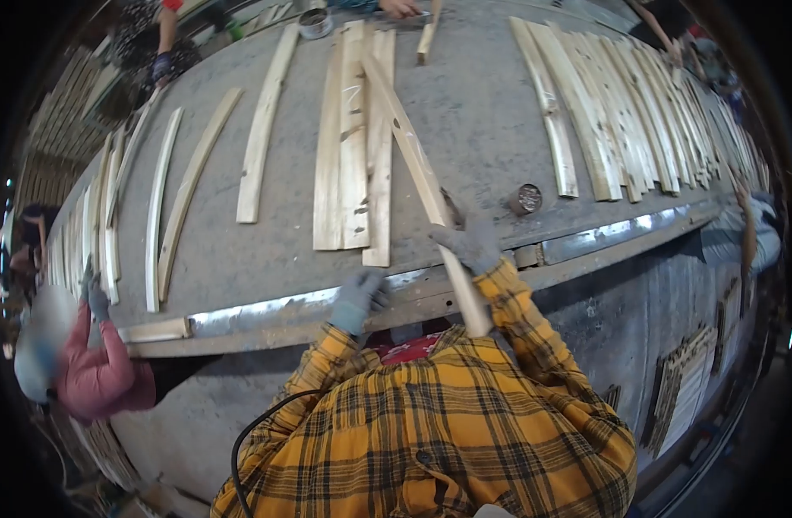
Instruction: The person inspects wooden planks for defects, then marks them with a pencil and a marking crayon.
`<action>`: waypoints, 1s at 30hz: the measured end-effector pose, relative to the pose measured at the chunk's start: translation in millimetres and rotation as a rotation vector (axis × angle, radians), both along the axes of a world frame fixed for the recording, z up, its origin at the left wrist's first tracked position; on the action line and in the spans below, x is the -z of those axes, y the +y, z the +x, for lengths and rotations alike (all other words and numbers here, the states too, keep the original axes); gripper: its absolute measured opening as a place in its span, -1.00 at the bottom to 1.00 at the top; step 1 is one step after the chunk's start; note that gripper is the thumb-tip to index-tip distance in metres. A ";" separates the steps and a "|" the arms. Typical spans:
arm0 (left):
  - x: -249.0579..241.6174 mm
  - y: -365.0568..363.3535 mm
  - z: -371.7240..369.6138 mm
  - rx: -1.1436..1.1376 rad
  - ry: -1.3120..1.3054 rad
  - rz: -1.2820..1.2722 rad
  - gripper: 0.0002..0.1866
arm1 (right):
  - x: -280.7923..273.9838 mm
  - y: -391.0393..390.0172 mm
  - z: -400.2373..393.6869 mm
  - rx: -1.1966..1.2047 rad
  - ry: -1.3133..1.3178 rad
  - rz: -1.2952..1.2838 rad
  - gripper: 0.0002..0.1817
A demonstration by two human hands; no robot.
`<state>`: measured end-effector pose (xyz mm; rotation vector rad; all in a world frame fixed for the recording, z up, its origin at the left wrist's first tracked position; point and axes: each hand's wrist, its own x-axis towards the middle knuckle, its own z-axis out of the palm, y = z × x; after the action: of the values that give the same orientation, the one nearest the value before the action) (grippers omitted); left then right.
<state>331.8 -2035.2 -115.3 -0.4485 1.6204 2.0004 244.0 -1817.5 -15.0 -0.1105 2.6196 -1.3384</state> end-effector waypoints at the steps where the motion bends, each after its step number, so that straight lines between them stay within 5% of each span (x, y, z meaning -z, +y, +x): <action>1: 13.7 -8.4 -13.1 -0.083 0.176 -0.164 -0.67 | -19.1 14.3 6.3 0.006 -0.009 0.215 -0.02; 2: 21.8 -12.8 -26.0 -0.175 0.350 -0.326 -0.67 | -34.9 27.7 13.0 0.006 -0.024 0.428 -0.05; 4: -28.6 -17.5 -55.9 -0.138 0.288 -0.766 -0.60 | -59.2 55.2 25.3 0.099 0.021 0.466 -0.06; 5: -23.7 -16.5 -69.1 -0.144 0.286 -0.764 -0.60 | -65.8 70.1 24.0 0.175 0.006 0.426 -0.07; 7: -7.7 -12.7 -88.7 -0.105 0.515 -1.229 -0.48 | -64.7 111.0 14.1 0.317 0.047 0.416 -0.10; 10: -25.0 6.4 -110.0 0.081 0.238 -1.321 -0.34 | -77.7 163.3 -29.2 0.339 0.197 0.885 -0.15; 13: -7.0 12.1 -119.4 0.061 0.252 -1.357 -0.29 | -56.7 218.1 -89.8 0.317 0.260 0.826 -0.14; 17: -8.3 17.9 -120.5 -0.033 0.231 -1.338 -0.27 | -42.6 211.2 -153.8 0.320 0.163 0.582 -0.22; 20: -18.6 13.2 -120.1 -0.070 0.180 -1.250 -0.23 | 29.8 246.0 -201.7 0.212 0.330 0.436 -0.19; 21: -2.5 7.4 -115.9 -0.116 0.275 -1.245 -0.18 | -5.8 206.3 -185.0 0.297 0.091 0.821 -0.11; 24: 6.4 -17.9 -88.4 -0.127 0.241 -0.890 -0.16 | 12.0 233.8 -190.1 0.298 0.104 0.952 -0.05; 26: -5.2 -33.7 -64.9 -0.111 0.202 -0.876 -0.18 | 12.2 252.6 -195.1 0.405 0.065 1.043 -0.04; 29: -3.8 -56.2 -32.8 -0.094 0.107 -0.577 -0.18 | -15.3 213.2 -190.4 0.341 0.095 1.097 -0.09; 30: 4.9 -63.4 -23.8 -0.115 0.142 -0.463 -0.19 | -7.8 208.3 -186.5 0.357 0.298 0.962 -0.21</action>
<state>308.0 -2098.6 -120.3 -0.5879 2.2024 1.7590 57.4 -1609.2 -7.2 0.3343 3.3262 0.0169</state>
